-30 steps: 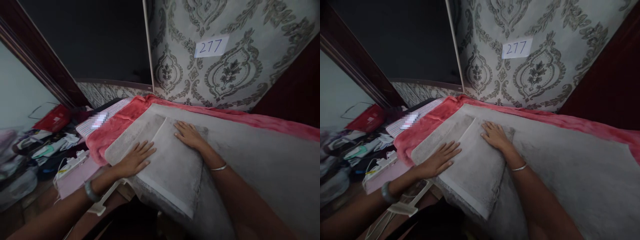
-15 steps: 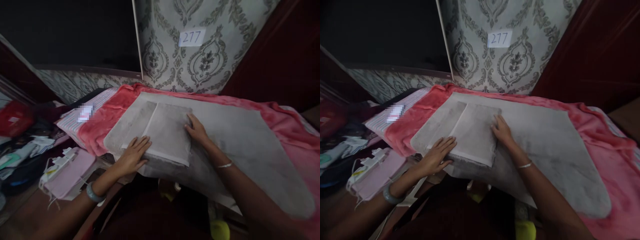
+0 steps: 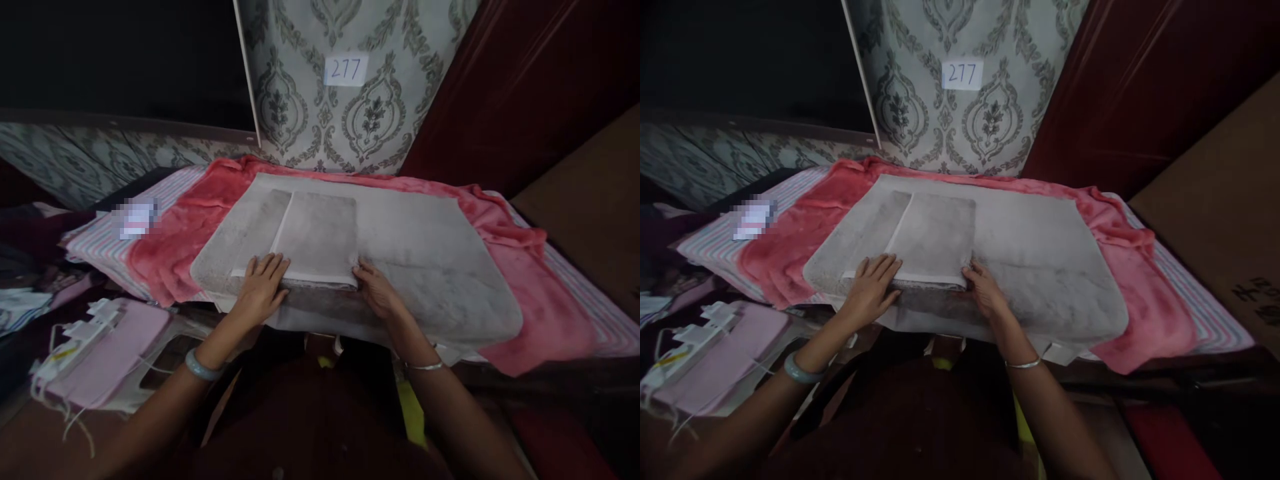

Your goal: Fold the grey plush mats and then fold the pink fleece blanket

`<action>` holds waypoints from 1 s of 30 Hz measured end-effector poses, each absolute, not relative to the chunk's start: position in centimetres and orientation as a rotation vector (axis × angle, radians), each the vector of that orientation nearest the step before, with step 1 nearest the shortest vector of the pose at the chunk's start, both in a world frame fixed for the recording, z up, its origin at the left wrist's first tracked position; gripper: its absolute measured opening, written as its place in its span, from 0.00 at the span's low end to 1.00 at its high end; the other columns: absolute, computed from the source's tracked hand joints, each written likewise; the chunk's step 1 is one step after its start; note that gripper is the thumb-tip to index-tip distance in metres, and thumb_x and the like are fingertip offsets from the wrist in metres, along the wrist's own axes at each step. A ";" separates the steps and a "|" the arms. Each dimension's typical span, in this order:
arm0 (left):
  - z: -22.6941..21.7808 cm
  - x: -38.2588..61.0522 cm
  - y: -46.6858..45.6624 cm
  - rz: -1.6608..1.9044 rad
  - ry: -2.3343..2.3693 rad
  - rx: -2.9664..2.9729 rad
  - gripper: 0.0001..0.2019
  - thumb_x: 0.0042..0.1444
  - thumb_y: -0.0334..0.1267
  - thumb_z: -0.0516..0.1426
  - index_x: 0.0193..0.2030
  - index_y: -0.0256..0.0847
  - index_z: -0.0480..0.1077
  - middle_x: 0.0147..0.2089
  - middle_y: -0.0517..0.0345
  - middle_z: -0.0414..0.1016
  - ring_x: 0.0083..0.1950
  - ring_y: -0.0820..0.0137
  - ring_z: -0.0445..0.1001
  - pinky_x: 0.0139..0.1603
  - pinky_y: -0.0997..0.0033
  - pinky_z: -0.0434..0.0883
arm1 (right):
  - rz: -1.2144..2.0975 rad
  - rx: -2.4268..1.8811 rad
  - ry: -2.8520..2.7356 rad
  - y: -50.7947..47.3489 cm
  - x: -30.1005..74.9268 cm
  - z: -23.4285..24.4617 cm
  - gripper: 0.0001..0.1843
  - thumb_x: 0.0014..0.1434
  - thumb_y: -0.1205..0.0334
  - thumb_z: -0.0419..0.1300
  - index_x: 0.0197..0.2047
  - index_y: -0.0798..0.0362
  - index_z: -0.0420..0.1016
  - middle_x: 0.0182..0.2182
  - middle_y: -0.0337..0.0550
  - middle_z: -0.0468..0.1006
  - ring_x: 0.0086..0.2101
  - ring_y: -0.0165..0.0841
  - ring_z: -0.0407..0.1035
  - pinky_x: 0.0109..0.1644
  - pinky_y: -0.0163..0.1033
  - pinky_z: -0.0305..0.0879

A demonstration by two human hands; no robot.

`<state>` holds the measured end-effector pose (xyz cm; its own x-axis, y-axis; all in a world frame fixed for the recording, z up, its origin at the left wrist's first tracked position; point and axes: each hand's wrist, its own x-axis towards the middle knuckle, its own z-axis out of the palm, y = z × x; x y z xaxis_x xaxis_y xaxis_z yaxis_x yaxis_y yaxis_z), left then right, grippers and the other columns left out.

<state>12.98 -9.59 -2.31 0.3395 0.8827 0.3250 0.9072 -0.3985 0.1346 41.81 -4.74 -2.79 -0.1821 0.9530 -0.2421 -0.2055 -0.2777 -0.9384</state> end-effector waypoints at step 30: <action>-2.9 18.1 -8.6 -0.565 -1.623 -2.530 0.31 0.63 0.40 0.56 0.72 0.36 0.59 0.74 0.39 0.60 0.76 0.49 0.55 0.74 0.41 0.56 | 1.176 -1.141 -1.279 -6.9 39.7 -2.2 0.18 0.48 0.53 0.64 0.44 0.47 0.79 0.22 0.33 0.68 0.21 0.30 0.58 0.23 0.35 0.59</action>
<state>18.14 -8.57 -2.90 0.3696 0.8610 0.3495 0.8917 -0.4344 0.1271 39.69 -6.90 -2.18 -0.0385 0.9964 0.0760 0.0079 0.0763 -0.9971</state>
